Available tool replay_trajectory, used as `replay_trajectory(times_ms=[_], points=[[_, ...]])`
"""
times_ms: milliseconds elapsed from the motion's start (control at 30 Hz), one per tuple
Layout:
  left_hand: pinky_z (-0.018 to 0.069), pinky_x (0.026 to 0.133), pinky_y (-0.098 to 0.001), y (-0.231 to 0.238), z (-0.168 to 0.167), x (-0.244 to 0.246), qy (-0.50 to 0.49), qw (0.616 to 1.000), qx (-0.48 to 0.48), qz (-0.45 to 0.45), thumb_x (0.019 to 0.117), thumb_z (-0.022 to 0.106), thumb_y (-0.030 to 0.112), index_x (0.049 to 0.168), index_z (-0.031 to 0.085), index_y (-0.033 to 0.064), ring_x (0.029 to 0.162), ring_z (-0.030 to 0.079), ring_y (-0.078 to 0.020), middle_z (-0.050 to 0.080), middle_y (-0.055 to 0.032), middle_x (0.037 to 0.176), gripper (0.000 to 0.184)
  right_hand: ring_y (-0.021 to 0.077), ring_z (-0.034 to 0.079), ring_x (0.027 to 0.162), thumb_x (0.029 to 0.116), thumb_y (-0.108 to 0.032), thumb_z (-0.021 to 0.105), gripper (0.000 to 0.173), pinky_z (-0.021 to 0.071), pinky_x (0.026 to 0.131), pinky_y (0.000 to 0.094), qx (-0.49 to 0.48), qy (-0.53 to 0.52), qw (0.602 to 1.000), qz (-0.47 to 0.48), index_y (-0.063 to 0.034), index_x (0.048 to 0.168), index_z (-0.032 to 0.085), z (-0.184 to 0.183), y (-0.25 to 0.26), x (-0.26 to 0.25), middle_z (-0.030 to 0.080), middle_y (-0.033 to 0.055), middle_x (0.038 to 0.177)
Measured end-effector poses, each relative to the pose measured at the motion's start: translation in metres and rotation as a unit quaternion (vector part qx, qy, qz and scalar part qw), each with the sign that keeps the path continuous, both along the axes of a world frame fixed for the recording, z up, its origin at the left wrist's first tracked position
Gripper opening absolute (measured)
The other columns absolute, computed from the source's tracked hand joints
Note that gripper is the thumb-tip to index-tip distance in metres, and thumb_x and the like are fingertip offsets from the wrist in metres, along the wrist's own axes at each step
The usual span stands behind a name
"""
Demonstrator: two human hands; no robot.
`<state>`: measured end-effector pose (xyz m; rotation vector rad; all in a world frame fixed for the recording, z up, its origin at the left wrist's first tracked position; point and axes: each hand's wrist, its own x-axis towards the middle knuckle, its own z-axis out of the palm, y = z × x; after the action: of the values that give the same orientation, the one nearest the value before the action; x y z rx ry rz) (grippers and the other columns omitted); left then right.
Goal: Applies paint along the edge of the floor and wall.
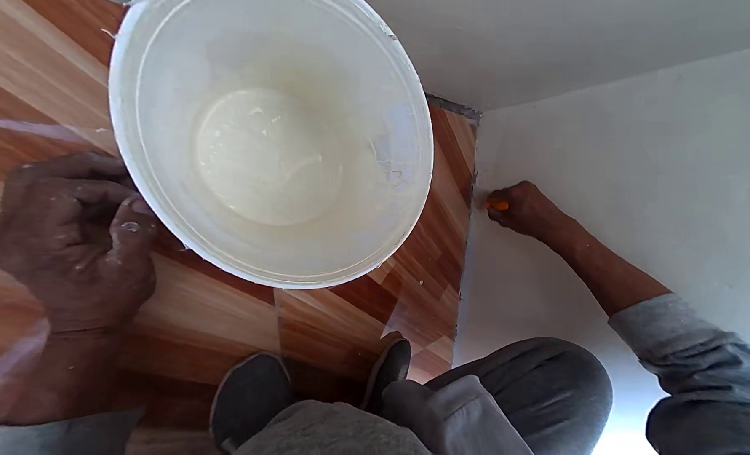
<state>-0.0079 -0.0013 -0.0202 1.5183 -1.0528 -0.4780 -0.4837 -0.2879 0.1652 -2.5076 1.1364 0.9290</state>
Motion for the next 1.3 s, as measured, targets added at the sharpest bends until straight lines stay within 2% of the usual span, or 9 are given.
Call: replay_trajectory(times_ms=[67,200,300,400,533,733,933,1067,1300], points=[[0.0504,0.094,-0.0323,0.000,0.000,0.001,0.009,1.000,-0.004,-0.005,0.0994,0.059,0.024,0.100,0.063,-0.0056,0.112,0.060,-0.0210,0.060,-0.0209,0.124,0.030,0.0261,0.069,0.064,0.0891,-0.012,0.075,0.005,0.0565,0.061,0.0520,0.026,0.012,0.999,-0.036,-0.0090,0.085,0.077,0.010,0.008,0.001,0.070,0.0088,0.071],[0.0470,0.100,-0.0271,0.002,0.002,-0.003,0.028,0.999,0.027,-0.015,0.0993,0.057,0.022,0.107,0.060,-0.0085,0.117,0.056,-0.0144,0.055,-0.0191,0.131,0.032,0.0358,0.074,0.082,0.0952,-0.012,0.065,0.023,0.0596,0.075,0.0561,-0.050,-0.082,0.995,-0.026,0.0004,0.112,0.075,0.016,-0.005,0.012,0.075,0.0200,0.096],[0.0492,0.096,-0.0302,0.001,0.003,-0.002,0.011,1.000,0.025,-0.001,0.0981,0.058,0.020,0.104,0.061,-0.0100,0.113,0.059,-0.0201,0.057,-0.0233,0.127,0.031,0.0375,0.074,0.087,0.0974,-0.012,0.061,0.027,0.0590,0.079,0.0553,-0.074,-0.087,0.993,-0.003,0.0015,0.116,0.073,0.006,-0.024,0.011,0.075,0.0213,0.103],[0.0495,0.096,-0.0352,0.000,0.003,-0.001,-0.003,1.000,0.019,0.007,0.0985,0.059,0.023,0.099,0.062,-0.0084,0.114,0.060,-0.0257,0.061,-0.0248,0.122,0.031,0.0380,0.074,0.086,0.0962,-0.011,0.064,0.022,0.0587,0.079,0.0584,-0.031,-0.043,0.999,-0.007,-0.0005,0.112,0.075,0.001,-0.020,0.003,0.075,0.0199,0.098],[0.0491,0.096,-0.0335,0.001,0.001,-0.001,0.001,1.000,0.028,-0.002,0.0987,0.057,0.023,0.101,0.062,-0.0075,0.113,0.059,-0.0239,0.060,-0.0235,0.124,0.031,0.0267,0.069,0.064,0.0870,-0.010,0.073,0.005,0.0557,0.059,0.0519,0.027,0.008,1.000,-0.008,-0.0096,0.083,0.075,-0.005,0.002,-0.006,0.069,0.0083,0.070],[0.0493,0.096,-0.0352,0.002,-0.002,0.000,0.005,1.000,0.020,-0.008,0.0983,0.058,0.019,0.102,0.062,-0.0075,0.114,0.059,-0.0245,0.059,-0.0232,0.125,0.027,0.0430,0.072,0.086,0.0982,-0.013,0.060,0.024,0.0571,0.076,0.0617,-0.048,0.019,0.999,0.003,0.0001,0.113,0.073,-0.010,-0.031,0.017,0.073,0.0221,0.098],[0.0518,0.090,-0.0332,0.000,-0.002,0.001,0.014,1.000,0.003,0.000,0.0980,0.060,0.020,0.100,0.063,-0.0050,0.108,0.061,-0.0219,0.061,-0.0207,0.123,0.026,0.0355,0.073,0.080,0.0931,-0.010,0.067,0.012,0.0575,0.073,0.0572,0.013,0.060,0.998,0.006,-0.0043,0.097,0.076,-0.010,-0.024,0.022,0.073,0.0161,0.083],[0.0502,0.094,-0.0367,0.001,-0.005,-0.001,0.015,1.000,0.004,-0.002,0.0980,0.059,0.021,0.101,0.064,-0.0048,0.112,0.060,-0.0254,0.061,-0.0210,0.124,0.027,0.0407,0.073,0.084,0.0969,-0.011,0.061,0.020,0.0576,0.075,0.0596,-0.035,0.030,0.999,0.015,0.0004,0.108,0.074,-0.008,-0.029,0.019,0.073,0.0210,0.093],[0.0498,0.096,-0.0389,0.000,-0.005,0.000,0.003,1.000,0.011,-0.002,0.0980,0.059,0.021,0.100,0.064,-0.0055,0.114,0.060,-0.0279,0.061,-0.0229,0.124,0.027,0.0303,0.070,0.069,0.0927,-0.012,0.069,0.008,0.0563,0.064,0.0537,0.001,-0.003,1.000,-0.002,-0.0065,0.091,0.075,-0.005,-0.014,0.007,0.070,0.0121,0.076]])
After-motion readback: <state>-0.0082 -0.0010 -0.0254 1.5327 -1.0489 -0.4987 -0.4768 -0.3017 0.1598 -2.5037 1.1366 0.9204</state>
